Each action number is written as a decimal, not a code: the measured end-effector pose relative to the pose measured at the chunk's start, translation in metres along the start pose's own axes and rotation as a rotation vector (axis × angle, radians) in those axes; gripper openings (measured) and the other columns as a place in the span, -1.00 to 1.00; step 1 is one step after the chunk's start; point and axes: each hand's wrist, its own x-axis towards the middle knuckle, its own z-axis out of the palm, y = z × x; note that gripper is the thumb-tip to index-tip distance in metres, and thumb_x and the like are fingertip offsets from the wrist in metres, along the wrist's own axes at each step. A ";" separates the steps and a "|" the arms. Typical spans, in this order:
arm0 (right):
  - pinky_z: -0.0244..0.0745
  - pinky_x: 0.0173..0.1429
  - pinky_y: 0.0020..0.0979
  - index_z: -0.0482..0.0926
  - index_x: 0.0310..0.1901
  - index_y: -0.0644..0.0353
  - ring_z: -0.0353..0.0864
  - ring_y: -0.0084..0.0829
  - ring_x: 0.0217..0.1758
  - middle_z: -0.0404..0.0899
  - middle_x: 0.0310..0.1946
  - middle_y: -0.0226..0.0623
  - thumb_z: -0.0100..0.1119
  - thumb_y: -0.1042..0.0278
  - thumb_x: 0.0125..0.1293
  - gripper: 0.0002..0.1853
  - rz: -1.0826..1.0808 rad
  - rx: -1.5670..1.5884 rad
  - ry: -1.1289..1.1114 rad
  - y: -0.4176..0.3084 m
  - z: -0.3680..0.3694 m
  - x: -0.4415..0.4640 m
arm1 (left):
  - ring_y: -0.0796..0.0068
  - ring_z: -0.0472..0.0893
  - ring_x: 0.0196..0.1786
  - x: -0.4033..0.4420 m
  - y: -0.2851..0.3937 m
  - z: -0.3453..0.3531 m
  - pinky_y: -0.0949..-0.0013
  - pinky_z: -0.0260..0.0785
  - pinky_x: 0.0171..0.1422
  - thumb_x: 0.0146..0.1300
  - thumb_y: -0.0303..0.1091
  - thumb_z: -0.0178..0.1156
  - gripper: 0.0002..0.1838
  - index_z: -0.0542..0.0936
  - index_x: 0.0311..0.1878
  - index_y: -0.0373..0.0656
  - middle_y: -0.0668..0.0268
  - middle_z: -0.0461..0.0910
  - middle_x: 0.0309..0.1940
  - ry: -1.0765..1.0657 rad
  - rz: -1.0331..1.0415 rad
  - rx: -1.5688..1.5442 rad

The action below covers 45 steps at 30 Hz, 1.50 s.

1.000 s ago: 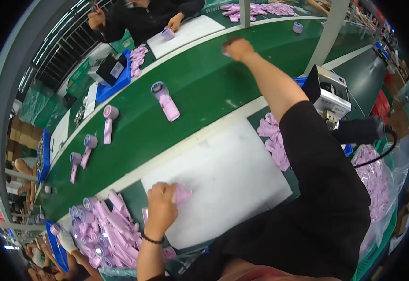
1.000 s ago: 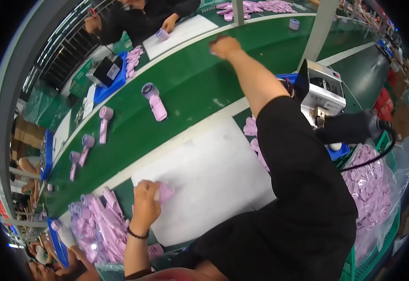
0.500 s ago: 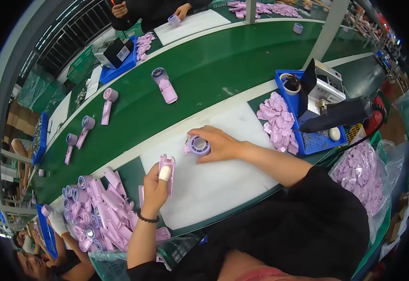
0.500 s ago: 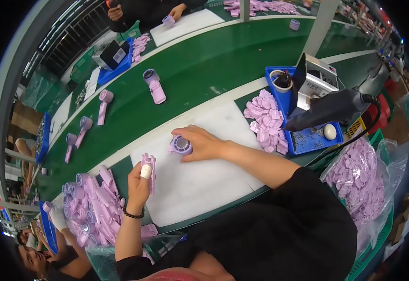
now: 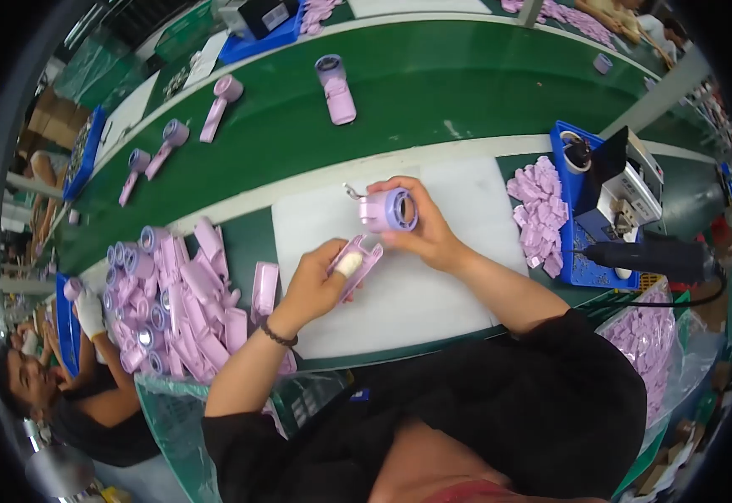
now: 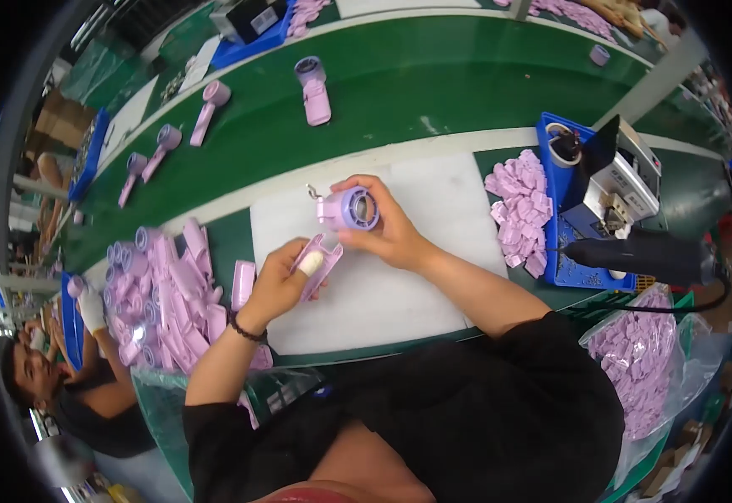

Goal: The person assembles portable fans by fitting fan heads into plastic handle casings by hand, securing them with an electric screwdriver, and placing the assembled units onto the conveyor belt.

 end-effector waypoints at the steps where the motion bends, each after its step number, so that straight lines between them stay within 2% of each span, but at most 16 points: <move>1: 0.36 0.34 -0.25 0.26 0.23 0.15 0.47 -0.21 0.19 0.40 0.20 -0.12 0.52 0.42 0.05 -0.25 -0.044 -0.020 0.014 0.001 0.001 0.000 | 0.56 0.56 -0.54 0.002 0.002 -0.002 0.55 0.40 -0.44 0.23 -0.65 -0.02 -0.67 0.56 0.03 -0.31 0.25 0.64 -0.44 0.023 -0.025 -0.020; 8: 0.47 0.24 -0.28 0.24 0.21 0.15 0.52 -0.25 0.12 0.41 0.17 -0.12 0.58 0.46 -0.03 -0.19 -0.140 -0.054 0.042 0.002 0.008 -0.012 | 0.55 0.54 -0.53 0.000 0.011 0.000 0.56 0.42 -0.43 0.28 -0.57 0.02 -0.75 0.58 -0.02 -0.28 0.29 0.60 -0.45 -0.009 -0.160 0.107; 10: 0.41 0.30 -0.28 0.31 0.13 0.13 0.48 -0.22 0.16 0.44 0.16 -0.11 0.66 0.41 -0.11 -0.21 -0.127 -0.043 0.039 0.001 0.003 -0.012 | 0.57 0.50 -0.58 0.000 0.003 0.001 0.55 0.37 -0.46 0.29 -0.43 0.12 -0.77 0.61 -0.05 -0.31 0.28 0.61 -0.45 -0.011 -0.095 0.033; 13: 0.45 0.25 -0.29 0.40 0.07 0.14 0.53 -0.23 0.11 0.51 0.09 -0.14 0.68 0.42 -0.17 -0.25 -0.269 -0.216 -0.078 0.003 -0.007 -0.006 | 0.60 0.48 -0.57 0.000 0.004 0.005 0.58 0.35 -0.45 0.30 -0.42 0.16 -0.75 0.61 -0.01 -0.33 0.29 0.60 -0.46 -0.021 0.067 -0.065; 16: 0.51 0.19 -0.30 0.48 0.02 0.13 0.58 -0.27 0.08 0.55 0.06 -0.21 0.67 0.46 -0.18 -0.32 -0.295 -0.282 -0.155 -0.007 -0.009 -0.003 | 0.60 0.46 -0.57 0.002 -0.005 0.004 0.59 0.34 -0.45 0.29 -0.41 0.21 -0.72 0.62 0.00 -0.36 0.30 0.60 -0.49 -0.096 0.173 0.081; 18: 0.51 0.19 -0.32 0.47 0.05 0.13 0.58 -0.28 0.07 0.56 0.05 -0.23 0.66 0.48 -0.18 -0.30 -0.234 -0.274 -0.174 -0.006 -0.009 -0.005 | 0.57 0.47 -0.56 0.001 -0.005 0.006 0.58 0.35 -0.49 0.30 -0.40 0.22 -0.71 0.64 0.00 -0.39 0.25 0.62 -0.48 0.036 -0.078 0.047; 23: 0.49 0.23 -0.35 0.46 0.06 0.13 0.57 -0.31 0.09 0.53 0.09 -0.25 0.65 0.48 -0.19 -0.29 -0.165 -0.277 -0.090 -0.012 -0.008 -0.006 | 0.55 0.50 -0.54 0.004 -0.001 0.018 0.57 0.37 -0.54 0.33 -0.38 0.20 -0.71 0.66 -0.01 -0.41 0.20 0.65 -0.44 0.177 -0.014 0.106; 26: 0.46 0.28 -0.37 0.45 0.10 0.14 0.54 -0.35 0.13 0.48 0.15 -0.26 0.65 0.48 -0.18 -0.26 -0.112 -0.174 0.055 -0.018 0.001 -0.008 | 0.54 0.51 -0.53 0.000 0.000 0.015 0.56 0.39 -0.54 0.35 -0.38 0.18 -0.71 0.67 -0.01 -0.41 0.18 0.66 -0.42 0.235 0.036 0.121; 30: 0.44 0.34 -0.36 0.36 0.31 0.17 0.51 -0.40 0.19 0.45 0.19 -0.27 0.56 0.60 -0.06 -0.16 -0.120 0.048 0.128 -0.011 0.014 -0.013 | 0.53 0.54 -0.53 0.004 0.001 0.019 0.53 0.45 -0.54 0.38 -0.38 0.14 -0.71 0.65 0.04 -0.38 0.18 0.65 -0.42 0.281 0.123 0.144; 31: 0.44 0.34 -0.36 0.36 0.31 0.17 0.51 -0.40 0.19 0.45 0.19 -0.27 0.56 0.60 -0.06 -0.16 -0.132 0.013 0.178 -0.012 0.016 -0.012 | 0.53 0.54 -0.53 0.005 0.000 0.020 0.53 0.45 -0.54 0.38 -0.38 0.14 -0.71 0.65 0.04 -0.38 0.18 0.65 -0.42 0.224 0.145 0.143; 33: 0.49 0.30 -0.38 0.33 0.35 0.17 0.52 -0.41 0.19 0.45 0.19 -0.27 0.51 0.66 -0.05 -0.13 0.051 0.348 0.136 -0.013 0.019 -0.009 | 0.49 0.58 -0.47 0.006 -0.003 0.020 0.52 0.47 -0.51 0.40 -0.38 0.11 -0.72 0.62 0.06 -0.32 0.18 0.65 -0.33 0.293 0.030 0.040; 34: 0.49 0.30 -0.38 0.33 0.35 0.17 0.52 -0.41 0.19 0.45 0.19 -0.27 0.51 0.66 -0.05 -0.13 0.045 0.335 0.161 -0.014 0.019 -0.011 | 0.49 0.58 -0.47 0.007 -0.004 0.020 0.52 0.47 -0.51 0.40 -0.38 0.11 -0.72 0.62 0.06 -0.32 0.18 0.65 -0.33 0.265 0.035 0.040; 39: 0.58 0.18 -0.44 0.39 0.32 0.15 0.58 -0.41 0.12 0.50 0.18 -0.27 0.48 0.68 -0.06 -0.18 -0.150 0.208 0.190 -0.017 0.018 -0.012 | 0.42 0.62 -0.35 0.012 -0.002 0.022 0.47 0.53 -0.37 0.35 -0.46 0.14 -0.76 0.60 0.04 -0.26 0.16 0.64 -0.22 0.316 0.175 -0.144; 43: 0.63 0.12 -0.43 0.45 0.29 0.13 0.62 -0.39 0.08 0.57 0.15 -0.25 0.46 0.70 -0.08 -0.21 -0.153 -0.064 0.111 -0.031 0.009 -0.016 | 0.32 0.64 -0.27 0.024 0.033 0.039 0.41 0.53 -0.24 0.25 -0.57 0.20 -0.78 0.60 -0.03 -0.26 0.16 0.63 -0.14 0.568 0.602 -0.222; 44: 0.63 0.12 -0.43 0.45 0.29 0.13 0.62 -0.39 0.08 0.57 0.15 -0.25 0.46 0.70 -0.08 -0.21 -0.154 -0.063 0.114 -0.034 0.010 -0.017 | 0.32 0.64 -0.27 0.022 0.036 0.034 0.41 0.53 -0.24 0.25 -0.57 0.20 -0.78 0.60 -0.03 -0.26 0.16 0.63 -0.14 0.565 0.601 -0.220; 45: 0.64 0.10 -0.43 0.46 0.28 0.12 0.62 -0.39 0.06 0.58 0.14 -0.25 0.45 0.70 -0.08 -0.22 -0.111 -0.030 0.100 -0.038 0.011 -0.017 | 0.30 0.64 -0.27 0.017 0.038 0.026 0.40 0.52 -0.22 0.22 -0.59 0.21 -0.76 0.60 -0.03 -0.26 0.15 0.63 -0.16 0.471 0.676 0.088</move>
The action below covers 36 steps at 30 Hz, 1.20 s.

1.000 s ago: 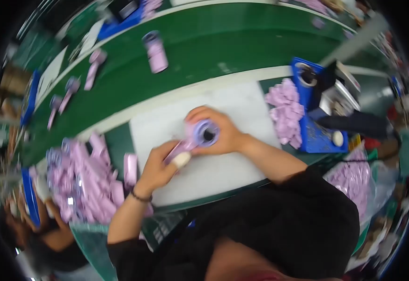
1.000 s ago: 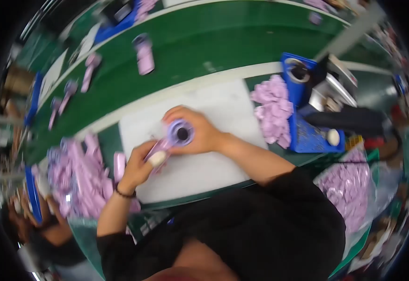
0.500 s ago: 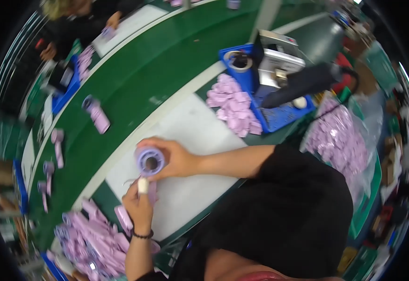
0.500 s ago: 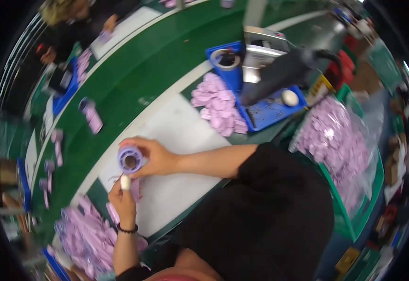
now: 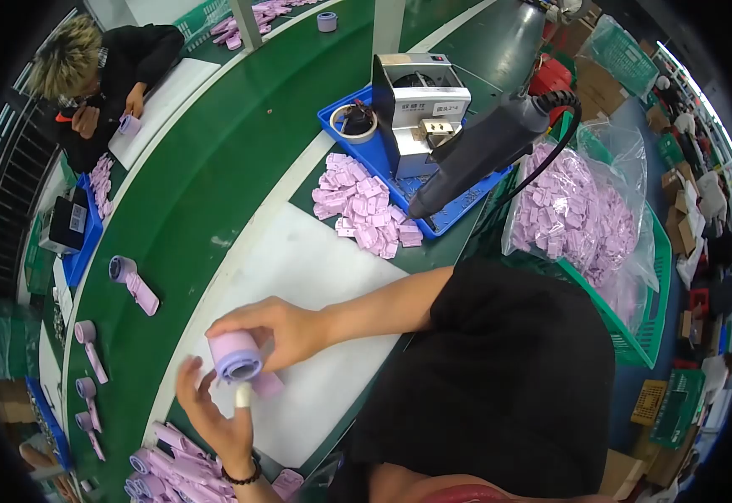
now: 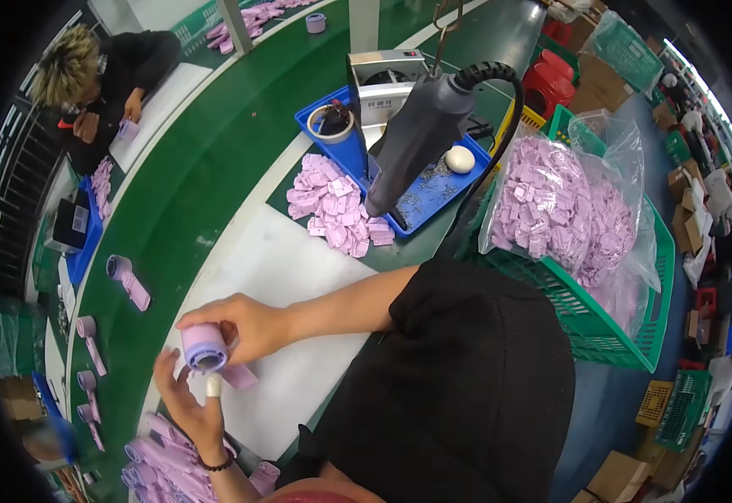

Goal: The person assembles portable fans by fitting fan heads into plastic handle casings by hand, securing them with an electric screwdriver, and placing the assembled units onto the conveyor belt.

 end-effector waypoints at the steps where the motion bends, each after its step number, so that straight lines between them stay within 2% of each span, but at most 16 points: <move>1: 0.64 0.08 -0.43 0.48 0.27 0.12 0.63 -0.39 0.05 0.59 0.14 -0.24 0.45 0.70 -0.09 -0.22 0.045 0.030 -0.013 -0.004 0.002 -0.001 | 0.28 0.64 -0.27 0.000 0.001 -0.012 0.38 0.52 -0.20 0.18 -0.61 0.22 -0.74 0.60 -0.04 -0.27 0.15 0.64 -0.17 -0.181 0.136 0.227; 3: 0.66 0.04 -0.44 0.50 0.26 0.11 0.65 -0.39 0.02 0.61 0.12 -0.23 0.45 0.69 -0.09 -0.24 0.143 0.095 -0.044 -0.008 0.006 -0.003 | 0.24 0.64 -0.27 -0.004 0.002 -0.028 0.36 0.50 -0.17 0.11 -0.66 0.25 -0.70 0.60 -0.04 -0.28 0.14 0.65 -0.20 -0.541 0.398 0.682; 4: 0.66 0.04 -0.44 0.50 0.26 0.11 0.65 -0.39 0.02 0.61 0.12 -0.23 0.45 0.69 -0.09 -0.24 0.146 0.097 -0.045 -0.007 0.006 -0.003 | 0.24 0.64 -0.27 -0.006 0.001 -0.030 0.36 0.50 -0.17 0.11 -0.66 0.25 -0.70 0.60 -0.04 -0.28 0.14 0.65 -0.20 -0.541 0.395 0.683; 9: 0.67 0.02 -0.46 0.54 0.23 0.11 0.68 -0.37 -0.03 0.60 0.15 -0.21 0.46 0.68 -0.13 -0.24 0.081 0.069 -0.005 -0.001 0.006 -0.001 | 0.17 0.65 -0.29 -0.018 -0.001 -0.030 0.33 0.49 -0.22 0.05 -0.66 0.30 -0.66 0.59 -0.04 -0.32 0.13 0.66 -0.22 -0.469 0.180 0.764; 13: 0.70 -0.08 -0.50 0.63 0.12 0.06 0.72 -0.31 -0.08 0.59 0.18 -0.12 0.44 0.67 -0.13 -0.34 -0.259 -0.070 -0.016 0.005 0.006 0.000 | 0.14 0.64 -0.32 -0.019 0.014 -0.040 0.29 0.51 -0.25 0.03 -0.66 0.31 -0.62 0.59 -0.02 -0.34 0.10 0.68 -0.22 -0.674 0.056 0.966; 14: 0.70 -0.08 -0.50 0.63 0.12 0.06 0.72 -0.31 -0.08 0.59 0.18 -0.12 0.44 0.67 -0.13 -0.34 -0.255 -0.068 -0.019 0.003 0.006 0.002 | 0.14 0.64 -0.32 -0.022 0.014 -0.040 0.29 0.51 -0.25 0.03 -0.66 0.31 -0.62 0.59 -0.02 -0.34 0.10 0.68 -0.22 -0.673 0.051 0.966; 18: 0.73 -0.08 -0.41 0.66 0.10 -0.01 0.73 -0.25 -0.11 0.56 0.19 -0.09 0.42 0.68 -0.08 -0.39 -0.585 -0.273 -0.067 -0.009 0.007 0.005 | 0.17 0.65 -0.38 -0.037 0.017 -0.040 0.31 0.50 -0.29 0.06 -0.63 0.28 -0.66 0.60 -0.02 -0.34 0.10 0.69 -0.25 -0.378 -0.095 0.688; 19: 0.73 -0.08 -0.41 0.66 0.10 -0.01 0.73 -0.25 -0.11 0.56 0.19 -0.09 0.42 0.68 -0.08 -0.39 -0.582 -0.271 -0.064 -0.010 0.008 0.004 | 0.17 0.65 -0.38 -0.036 0.022 -0.033 0.31 0.50 -0.29 0.06 -0.63 0.28 -0.66 0.60 -0.02 -0.34 0.10 0.69 -0.25 -0.382 -0.098 0.689; 23: 0.73 -0.19 -0.46 0.71 -0.02 -0.05 0.74 -0.22 -0.09 0.57 0.17 0.03 0.35 0.66 -0.01 -0.52 -0.676 -0.296 -0.090 -0.015 0.008 -0.002 | 0.23 0.67 -0.42 -0.023 0.042 0.012 0.37 0.48 -0.33 0.09 -0.61 0.22 -0.67 0.59 -0.02 -0.37 0.12 0.70 -0.37 -0.016 -0.363 0.043; 24: 0.73 -0.19 -0.46 0.71 -0.02 -0.05 0.74 -0.22 -0.09 0.57 0.17 0.03 0.35 0.66 -0.01 -0.52 -0.672 -0.299 -0.091 -0.015 0.007 -0.003 | 0.23 0.67 -0.42 -0.024 0.039 0.010 0.37 0.48 -0.33 0.09 -0.61 0.22 -0.67 0.59 -0.02 -0.37 0.12 0.70 -0.37 -0.017 -0.365 0.040; 28: 0.73 -0.19 -0.43 0.70 0.01 -0.01 0.74 -0.20 -0.10 0.57 0.17 0.03 0.38 0.63 -0.01 -0.51 -0.596 -0.314 -0.045 -0.010 0.014 -0.010 | 0.28 0.66 -0.45 -0.027 0.014 -0.023 0.41 0.46 -0.35 0.10 -0.59 0.20 -0.75 0.62 -0.12 -0.38 0.14 0.68 -0.47 -0.421 -0.216 0.440; 30: 0.73 -0.14 -0.45 0.68 0.06 0.09 0.72 -0.20 -0.05 0.57 0.18 0.01 0.41 0.63 -0.03 -0.48 -0.511 -0.327 0.003 -0.010 0.012 -0.012 | 0.35 0.56 -0.55 -0.026 0.018 -0.021 0.41 0.43 -0.45 0.14 -0.58 0.11 -0.86 0.58 -0.27 -0.46 0.07 0.61 -0.54 -0.382 -0.587 0.157; 31: 0.73 -0.14 -0.45 0.68 0.06 0.09 0.72 -0.20 -0.05 0.57 0.18 0.01 0.41 0.63 -0.03 -0.48 -0.504 -0.291 -0.011 -0.007 0.012 -0.012 | 0.35 0.56 -0.55 -0.025 0.015 -0.023 0.41 0.43 -0.45 0.14 -0.58 0.11 -0.86 0.58 -0.27 -0.46 0.07 0.61 -0.54 -0.356 -0.608 0.178; 33: 0.71 -0.05 -0.47 0.64 0.12 0.20 0.69 -0.22 0.01 0.55 0.20 -0.01 0.43 0.67 -0.02 -0.44 -0.386 -0.173 0.088 -0.001 0.013 -0.010 | 0.33 0.43 -0.61 -0.024 0.001 -0.030 0.35 0.34 -0.44 0.07 -0.59 0.13 -0.89 0.60 -0.32 -0.33 0.18 0.59 -0.58 -0.531 -0.264 0.531; 35: 0.69 0.04 -0.45 0.56 0.20 0.27 0.65 -0.29 0.06 0.55 0.19 -0.05 0.41 0.71 0.01 -0.38 -0.170 -0.076 0.083 -0.010 0.012 -0.012 | 0.28 0.39 -0.62 -0.019 0.000 -0.017 0.34 0.30 -0.45 0.05 -0.61 0.11 -0.86 0.58 -0.28 -0.34 0.16 0.56 -0.59 -0.484 -0.050 0.520; 36: 0.69 0.04 -0.45 0.56 0.20 0.27 0.65 -0.29 0.06 0.55 0.19 -0.05 0.41 0.71 0.01 -0.38 -0.162 -0.046 0.064 -0.011 0.011 -0.014 | 0.28 0.39 -0.62 -0.018 -0.006 -0.009 0.34 0.30 -0.45 0.05 -0.61 0.11 -0.86 0.58 -0.28 -0.34 0.16 0.56 -0.59 -0.468 -0.072 0.546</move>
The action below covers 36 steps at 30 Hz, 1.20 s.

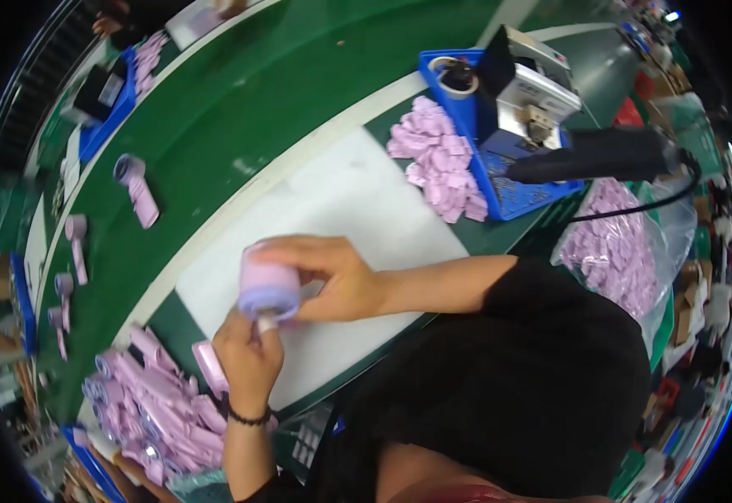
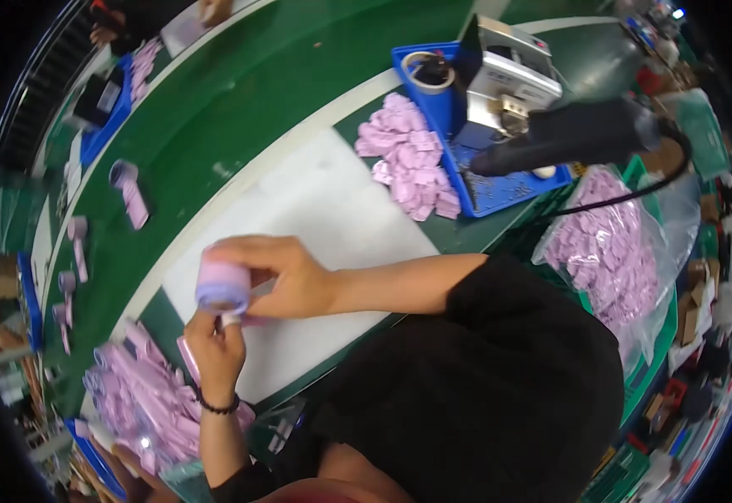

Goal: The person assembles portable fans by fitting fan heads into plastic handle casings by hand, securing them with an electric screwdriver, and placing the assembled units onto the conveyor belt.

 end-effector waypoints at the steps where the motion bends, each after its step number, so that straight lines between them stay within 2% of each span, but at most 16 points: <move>1: 0.69 0.06 -0.43 0.50 0.24 0.28 0.65 -0.32 0.06 0.54 0.19 -0.05 0.41 0.71 0.03 -0.35 0.154 0.048 0.032 0.000 0.000 -0.002 | 0.26 0.41 -0.60 0.005 -0.004 0.010 0.34 0.32 -0.43 0.07 -0.62 0.10 -0.87 0.57 -0.29 -0.35 0.14 0.56 -0.58 0.089 0.099 0.042; 2: 0.70 0.07 -0.40 0.45 0.28 0.30 0.65 -0.35 0.05 0.53 0.18 -0.05 0.41 0.71 0.04 -0.31 0.309 0.088 0.065 0.000 0.000 -0.003 | 0.23 0.43 -0.58 0.005 -0.005 0.015 0.35 0.34 -0.40 0.08 -0.62 0.10 -0.88 0.57 -0.30 -0.35 0.12 0.56 -0.57 0.174 0.205 0.081; 3: 0.70 0.07 -0.40 0.45 0.28 0.30 0.65 -0.35 0.05 0.53 0.18 -0.05 0.41 0.71 0.04 -0.31 0.316 0.100 0.058 0.001 0.001 -0.004 | 0.23 0.43 -0.58 0.003 -0.004 0.014 0.35 0.34 -0.40 0.08 -0.62 0.10 -0.88 0.57 -0.30 -0.35 0.12 0.56 -0.57 0.174 0.192 0.088; 7: 0.69 0.11 -0.38 0.38 0.31 0.32 0.66 -0.36 0.03 0.50 0.20 -0.05 0.40 0.70 0.05 -0.27 0.486 0.162 0.142 0.006 -0.004 -0.010 | 0.27 0.47 -0.52 -0.001 0.002 0.018 0.37 0.37 -0.35 0.12 -0.64 0.08 -0.83 0.62 -0.24 -0.40 0.10 0.60 -0.50 -0.010 -0.036 -0.191; 10: 0.69 0.02 -0.42 0.38 0.31 0.33 0.67 -0.37 -0.06 0.49 0.20 -0.01 0.40 0.68 0.06 -0.28 0.568 -0.089 0.003 0.000 -0.026 -0.003 | 0.33 0.48 -0.51 -0.005 -0.009 0.032 0.41 0.37 -0.36 0.15 -0.64 0.07 -0.77 0.63 -0.15 -0.42 0.10 0.63 -0.47 -0.015 -0.100 -0.294; 12: 0.59 0.16 -0.23 0.34 0.31 0.41 0.63 -0.08 0.08 0.54 0.11 0.07 0.42 0.60 0.02 -0.24 0.462 -0.602 -0.251 -0.003 -0.057 0.002 | 0.40 0.49 -0.50 -0.005 -0.018 0.039 0.45 0.37 -0.36 0.18 -0.64 0.06 -0.71 0.64 -0.06 -0.45 0.11 0.66 -0.43 -0.001 -0.157 -0.393; 14: 0.50 0.23 -0.20 0.36 0.29 0.40 0.59 0.00 0.09 0.55 0.08 0.09 0.38 0.60 0.03 -0.28 0.248 -1.013 -0.216 -0.007 -0.095 0.009 | 0.43 0.49 -0.50 -0.003 -0.021 0.037 0.47 0.36 -0.37 0.18 -0.63 0.06 -0.69 0.64 -0.02 -0.45 0.12 0.67 -0.42 -0.014 -0.201 -0.409; 15: 0.50 0.20 -0.20 0.42 0.24 0.39 0.59 0.00 0.04 0.56 0.03 0.06 0.34 0.62 0.05 -0.36 0.297 -1.191 -0.137 -0.016 -0.109 0.016 | 0.47 0.49 -0.50 -0.002 -0.022 0.035 0.49 0.35 -0.39 0.19 -0.63 0.06 -0.68 0.63 0.01 -0.45 0.12 0.68 -0.40 -0.037 -0.242 -0.426; 18: 0.52 0.11 -0.23 0.45 0.23 0.36 0.60 -0.06 -0.05 0.57 -0.03 0.00 0.31 0.63 0.09 -0.41 0.394 -1.394 -0.191 -0.018 -0.137 0.027 | 0.53 0.48 -0.49 -0.004 -0.021 0.035 0.53 0.33 -0.41 0.21 -0.62 0.06 -0.64 0.62 0.07 -0.46 0.13 0.69 -0.38 -0.110 -0.342 -0.457; 22: 0.56 -0.07 -0.31 0.51 0.21 0.30 0.63 -0.18 -0.22 0.60 -0.17 -0.10 0.26 0.65 0.16 -0.49 0.534 -1.822 -0.267 -0.013 -0.154 0.036 | 0.53 0.59 -0.29 -0.004 -0.022 0.031 0.59 0.41 -0.22 0.32 -0.58 0.07 -0.68 0.61 0.09 -0.46 0.17 0.71 -0.20 -0.146 -0.377 -0.434; 27: 0.56 -0.14 -0.32 0.59 0.09 0.35 0.63 -0.20 -0.30 0.61 -0.18 -0.08 0.25 0.61 0.20 -0.62 0.479 -1.478 -0.197 -0.041 -0.146 0.028 | 0.53 0.58 -0.32 -0.004 -0.027 0.036 0.60 0.41 -0.26 0.31 -0.59 0.07 -0.67 0.60 0.10 -0.47 0.18 0.72 -0.21 -0.155 -0.369 -0.491; 28: 0.56 -0.14 -0.32 0.59 0.09 0.35 0.63 -0.20 -0.30 0.61 -0.18 -0.08 0.25 0.61 0.20 -0.62 0.479 -1.471 -0.219 -0.044 -0.138 0.025 | 0.54 0.48 -0.47 -0.006 -0.029 0.039 0.56 0.32 -0.39 0.22 -0.61 0.04 -0.65 0.62 0.05 -0.46 0.19 0.68 -0.37 -0.115 -0.335 -0.489; 29: 0.54 -0.19 -0.34 0.61 0.07 0.37 0.62 -0.23 -0.34 0.62 -0.21 -0.09 0.26 0.60 0.21 -0.65 0.494 -1.290 -0.188 -0.046 -0.127 0.021 | 0.55 0.38 -0.61 -0.007 -0.032 0.042 0.52 0.24 -0.52 0.13 -0.64 0.01 -0.62 0.64 0.01 -0.45 0.21 0.64 -0.54 -0.070 -0.312 -0.481; 32: 0.50 -0.32 -0.41 0.65 0.00 0.40 0.60 -0.32 -0.46 0.64 -0.31 -0.12 0.26 0.58 0.24 -0.72 0.555 -0.698 -0.121 -0.041 -0.089 0.012 | 0.44 0.39 -0.63 -0.006 -0.031 0.035 0.44 0.27 -0.51 0.08 -0.62 0.02 -0.61 0.64 -0.01 -0.44 0.16 0.60 -0.59 -0.113 -0.276 -0.384; 33: 0.50 -0.32 -0.41 0.65 0.00 0.40 0.60 -0.32 -0.46 0.64 -0.31 -0.12 0.26 0.58 0.24 -0.72 0.561 -0.662 -0.151 -0.034 -0.080 0.009 | 0.44 0.39 -0.63 -0.008 -0.031 0.030 0.44 0.27 -0.51 0.08 -0.62 0.02 -0.61 0.64 -0.01 -0.44 0.16 0.60 -0.59 -0.099 -0.315 -0.365; 36: 0.40 -0.44 -0.49 0.65 0.00 0.40 0.51 -0.45 -0.57 0.63 -0.43 -0.23 0.27 0.59 0.25 -0.72 0.469 -1.144 -0.226 -0.027 -0.072 -0.006 | 0.34 0.40 -0.63 -0.006 -0.028 0.027 0.39 0.29 -0.48 0.07 -0.58 0.05 -0.61 0.63 -0.01 -0.43 0.13 0.58 -0.60 -0.139 -0.285 -0.368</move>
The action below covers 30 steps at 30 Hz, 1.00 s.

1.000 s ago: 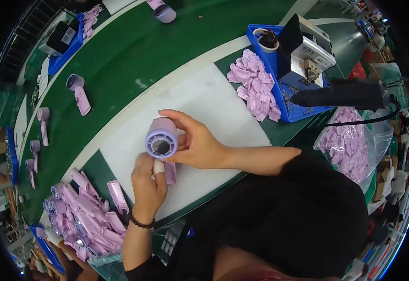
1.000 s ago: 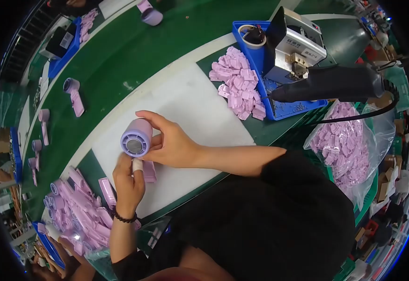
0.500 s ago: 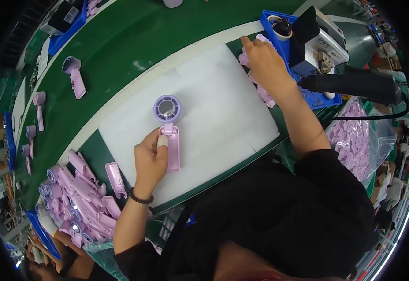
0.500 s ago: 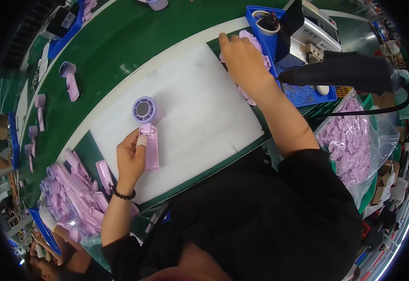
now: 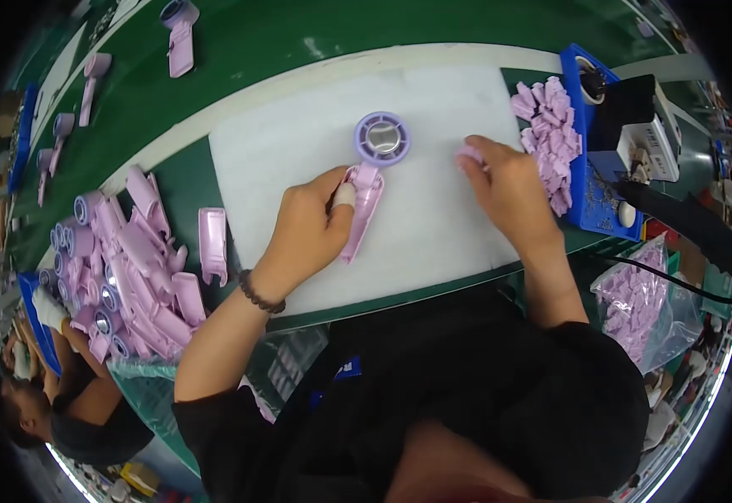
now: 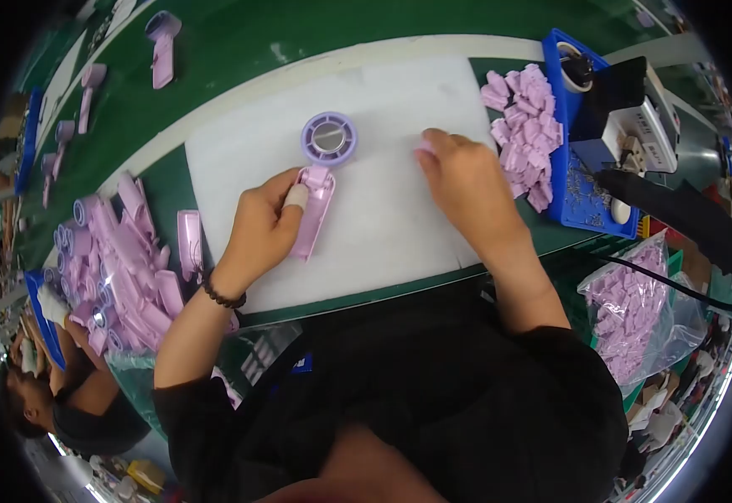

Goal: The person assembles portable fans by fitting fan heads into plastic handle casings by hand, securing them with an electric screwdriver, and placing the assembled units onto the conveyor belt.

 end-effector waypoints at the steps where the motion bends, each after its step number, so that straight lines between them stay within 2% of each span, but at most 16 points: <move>1: 0.37 -0.48 -0.51 0.66 0.00 0.40 0.48 -0.49 -0.60 0.62 -0.47 -0.26 0.27 0.60 0.25 -0.72 -0.006 -0.171 0.033 0.001 0.001 -0.005 | 0.31 0.41 -0.63 0.002 0.001 0.003 0.38 0.30 -0.47 0.06 -0.57 0.06 -0.61 0.63 -0.01 -0.42 0.11 0.57 -0.60 -0.023 0.017 -0.007; 6: 0.29 -0.53 -0.56 0.68 0.01 0.34 0.39 -0.59 -0.63 0.59 -0.57 -0.35 0.29 0.62 0.23 -0.71 -0.101 0.014 -0.001 -0.012 -0.005 -0.010 | 0.22 0.41 -0.62 0.000 -0.003 0.003 0.34 0.33 -0.44 0.05 -0.56 0.08 -0.54 0.58 0.10 -0.39 0.08 0.59 -0.56 -0.023 0.066 -0.001; 8: 0.25 -0.54 -0.57 0.70 0.01 0.29 0.35 -0.62 -0.63 0.61 -0.53 -0.35 0.32 0.62 0.21 -0.69 -0.159 0.294 0.057 -0.031 0.006 -0.013 | 0.24 0.41 -0.62 -0.002 -0.007 0.003 0.35 0.33 -0.44 0.05 -0.56 0.08 -0.50 0.55 0.15 -0.38 0.09 0.59 -0.55 0.012 0.086 0.000; 9: 0.34 -0.50 -0.49 0.67 0.08 0.23 0.40 -0.49 -0.61 0.60 -0.54 -0.33 0.35 0.60 0.14 -0.59 -0.273 0.336 0.122 -0.043 0.015 -0.012 | 0.26 0.41 -0.62 -0.002 -0.009 0.006 0.36 0.32 -0.45 0.04 -0.57 0.09 -0.46 0.51 0.20 -0.36 0.11 0.59 -0.54 0.032 0.110 0.001; 11: 0.30 -0.55 -0.51 0.70 0.06 0.14 0.38 -0.54 -0.64 0.56 -0.57 -0.39 0.35 0.56 0.12 -0.59 -0.450 0.231 0.172 -0.055 0.039 -0.007 | 0.29 0.40 -0.63 -0.003 -0.012 0.013 0.38 0.32 -0.45 0.03 -0.58 0.09 -0.37 0.45 0.29 -0.34 0.14 0.59 -0.52 0.064 0.158 0.008; 17: 0.30 -0.57 -0.53 0.73 -0.01 0.06 0.41 -0.55 -0.66 0.56 -0.59 -0.46 0.34 0.50 0.11 -0.64 -0.514 0.017 0.141 -0.042 0.072 0.011 | 0.44 0.40 -0.61 -0.006 -0.030 0.017 0.47 0.29 -0.45 0.02 -0.63 0.10 -0.22 0.31 0.44 -0.28 0.22 0.58 -0.51 0.074 0.164 -0.168; 22: 0.33 -0.57 -0.53 0.76 -0.06 0.04 0.49 -0.53 -0.63 0.69 -0.46 -0.46 0.34 0.57 0.05 -0.63 -0.528 -0.042 0.155 -0.043 0.078 0.011 | 0.57 0.38 -0.57 -0.007 -0.036 0.013 0.57 0.25 -0.44 0.08 -0.67 0.08 -0.17 0.19 0.52 -0.23 0.30 0.54 -0.53 0.014 0.123 -0.262; 27: 0.39 -0.54 -0.53 0.74 -0.03 0.06 0.54 -0.51 -0.59 0.71 -0.43 -0.43 0.37 0.55 0.03 -0.60 -0.528 0.015 0.164 -0.042 0.071 0.014 | 0.59 0.46 -0.51 -0.003 -0.030 0.011 0.59 0.28 -0.41 0.23 -0.66 0.09 -0.22 0.13 0.54 -0.20 0.30 0.60 -0.46 -0.002 0.153 -0.398; 30: 0.45 -0.48 -0.52 0.69 0.07 0.07 0.59 -0.49 -0.55 0.74 -0.37 -0.41 0.38 0.55 0.06 -0.53 -0.420 0.208 -0.019 -0.043 0.065 0.009 | 0.54 0.58 -0.41 0.003 -0.020 0.005 0.53 0.41 -0.34 0.33 -0.63 0.09 -0.27 0.10 0.55 -0.20 0.25 0.64 -0.38 -0.094 0.005 -0.589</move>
